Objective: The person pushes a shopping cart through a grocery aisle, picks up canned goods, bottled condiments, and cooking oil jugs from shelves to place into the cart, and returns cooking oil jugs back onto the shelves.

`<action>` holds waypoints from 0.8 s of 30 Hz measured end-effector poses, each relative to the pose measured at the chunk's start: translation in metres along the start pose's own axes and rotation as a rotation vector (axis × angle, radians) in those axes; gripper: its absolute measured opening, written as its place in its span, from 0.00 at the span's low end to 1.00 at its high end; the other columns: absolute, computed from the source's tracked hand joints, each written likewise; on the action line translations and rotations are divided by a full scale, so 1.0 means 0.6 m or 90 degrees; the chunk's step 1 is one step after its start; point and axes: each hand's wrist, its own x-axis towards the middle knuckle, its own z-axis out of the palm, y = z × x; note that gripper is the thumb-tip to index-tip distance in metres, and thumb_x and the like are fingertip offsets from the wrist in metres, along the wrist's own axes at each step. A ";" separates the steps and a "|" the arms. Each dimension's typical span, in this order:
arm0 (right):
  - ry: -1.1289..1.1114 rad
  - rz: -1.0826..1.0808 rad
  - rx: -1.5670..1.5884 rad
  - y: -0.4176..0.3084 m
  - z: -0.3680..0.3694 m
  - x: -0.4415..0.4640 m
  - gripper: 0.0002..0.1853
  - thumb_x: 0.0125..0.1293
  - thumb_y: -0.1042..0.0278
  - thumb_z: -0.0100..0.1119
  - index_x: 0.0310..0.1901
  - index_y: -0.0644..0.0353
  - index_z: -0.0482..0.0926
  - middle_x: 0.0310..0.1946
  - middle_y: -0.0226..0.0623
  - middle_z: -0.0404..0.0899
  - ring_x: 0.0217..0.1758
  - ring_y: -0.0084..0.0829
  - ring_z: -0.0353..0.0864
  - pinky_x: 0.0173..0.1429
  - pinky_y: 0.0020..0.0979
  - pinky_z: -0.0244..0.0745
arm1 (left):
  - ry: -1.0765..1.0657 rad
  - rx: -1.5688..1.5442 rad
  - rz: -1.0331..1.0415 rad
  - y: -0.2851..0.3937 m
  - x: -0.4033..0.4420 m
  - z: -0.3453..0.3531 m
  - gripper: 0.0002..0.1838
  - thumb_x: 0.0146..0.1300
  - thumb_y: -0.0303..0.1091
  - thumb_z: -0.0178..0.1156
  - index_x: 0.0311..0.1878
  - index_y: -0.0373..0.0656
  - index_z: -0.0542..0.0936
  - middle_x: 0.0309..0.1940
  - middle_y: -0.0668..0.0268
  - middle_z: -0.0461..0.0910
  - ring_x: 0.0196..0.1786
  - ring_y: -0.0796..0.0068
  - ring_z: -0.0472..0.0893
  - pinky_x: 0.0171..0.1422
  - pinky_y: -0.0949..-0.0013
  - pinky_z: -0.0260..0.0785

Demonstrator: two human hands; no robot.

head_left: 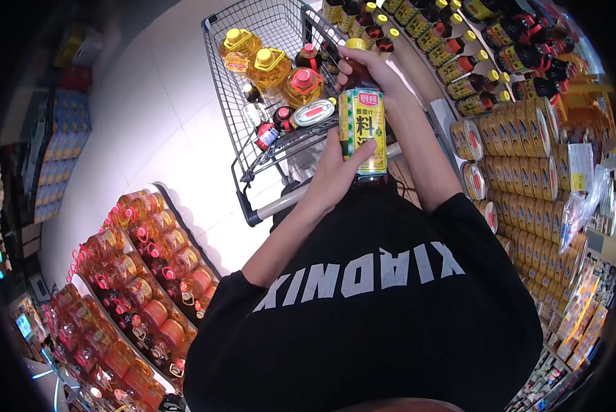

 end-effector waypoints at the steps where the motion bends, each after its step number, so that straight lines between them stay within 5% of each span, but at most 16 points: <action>1: 0.040 -0.004 0.005 -0.004 0.001 -0.007 0.10 0.70 0.60 0.58 0.33 0.54 0.76 0.21 0.26 0.75 0.26 0.28 0.79 0.41 0.33 0.79 | -0.003 0.000 0.001 0.004 0.001 -0.003 0.29 0.67 0.43 0.60 0.61 0.33 0.62 0.49 0.55 0.77 0.49 0.73 0.80 0.52 0.70 0.74; 6: 0.157 -0.064 0.043 -0.020 0.011 -0.058 0.10 0.67 0.62 0.60 0.29 0.55 0.76 0.23 0.29 0.78 0.32 0.31 0.82 0.45 0.34 0.80 | -0.216 -0.310 -0.144 0.040 -0.001 -0.046 0.28 0.62 0.42 0.61 0.59 0.35 0.67 0.46 0.57 0.80 0.45 0.71 0.83 0.51 0.69 0.76; 7: 0.171 -0.095 0.045 -0.023 0.023 -0.071 0.11 0.67 0.62 0.60 0.28 0.55 0.75 0.22 0.28 0.77 0.31 0.29 0.81 0.43 0.33 0.79 | -0.183 -0.316 -0.164 0.031 0.000 -0.047 0.31 0.63 0.42 0.58 0.63 0.32 0.66 0.50 0.50 0.79 0.48 0.59 0.84 0.54 0.60 0.78; 11: 0.230 -0.139 0.103 -0.037 0.009 -0.102 0.11 0.68 0.62 0.60 0.27 0.53 0.73 0.19 0.25 0.70 0.26 0.25 0.76 0.39 0.30 0.76 | -0.264 -0.204 -0.127 0.018 0.013 -0.034 0.29 0.65 0.45 0.57 0.62 0.35 0.67 0.52 0.54 0.79 0.51 0.61 0.83 0.57 0.58 0.76; 14: 0.262 -0.331 0.056 -0.075 -0.022 -0.143 0.10 0.66 0.65 0.62 0.29 0.57 0.73 0.19 0.29 0.73 0.23 0.26 0.78 0.34 0.33 0.80 | -0.103 -0.313 -0.161 -0.018 0.044 -0.006 0.24 0.68 0.46 0.55 0.60 0.40 0.70 0.55 0.58 0.77 0.57 0.65 0.79 0.63 0.56 0.71; 18: 0.358 -0.643 -0.223 -0.139 -0.015 -0.165 0.10 0.67 0.72 0.61 0.29 0.60 0.72 0.19 0.32 0.72 0.23 0.27 0.79 0.32 0.29 0.77 | -0.120 -0.278 -0.137 -0.006 0.117 0.061 0.31 0.70 0.54 0.54 0.64 0.39 0.64 0.60 0.57 0.69 0.66 0.63 0.69 0.69 0.52 0.65; 22: 0.377 -0.653 -0.441 -0.160 -0.074 -0.122 0.09 0.66 0.73 0.63 0.30 0.60 0.73 0.22 0.32 0.79 0.28 0.21 0.81 0.33 0.23 0.75 | -0.135 -0.492 -0.231 -0.007 0.269 0.136 0.40 0.66 0.56 0.57 0.65 0.29 0.58 0.59 0.45 0.65 0.65 0.55 0.70 0.69 0.51 0.67; 24: 0.364 -0.579 -0.534 -0.153 -0.112 -0.098 0.07 0.65 0.71 0.65 0.33 0.61 0.76 0.25 0.30 0.81 0.31 0.17 0.80 0.36 0.21 0.75 | -0.144 -0.565 -0.205 -0.010 0.337 0.169 0.37 0.68 0.53 0.54 0.66 0.32 0.58 0.59 0.49 0.66 0.63 0.56 0.72 0.67 0.52 0.70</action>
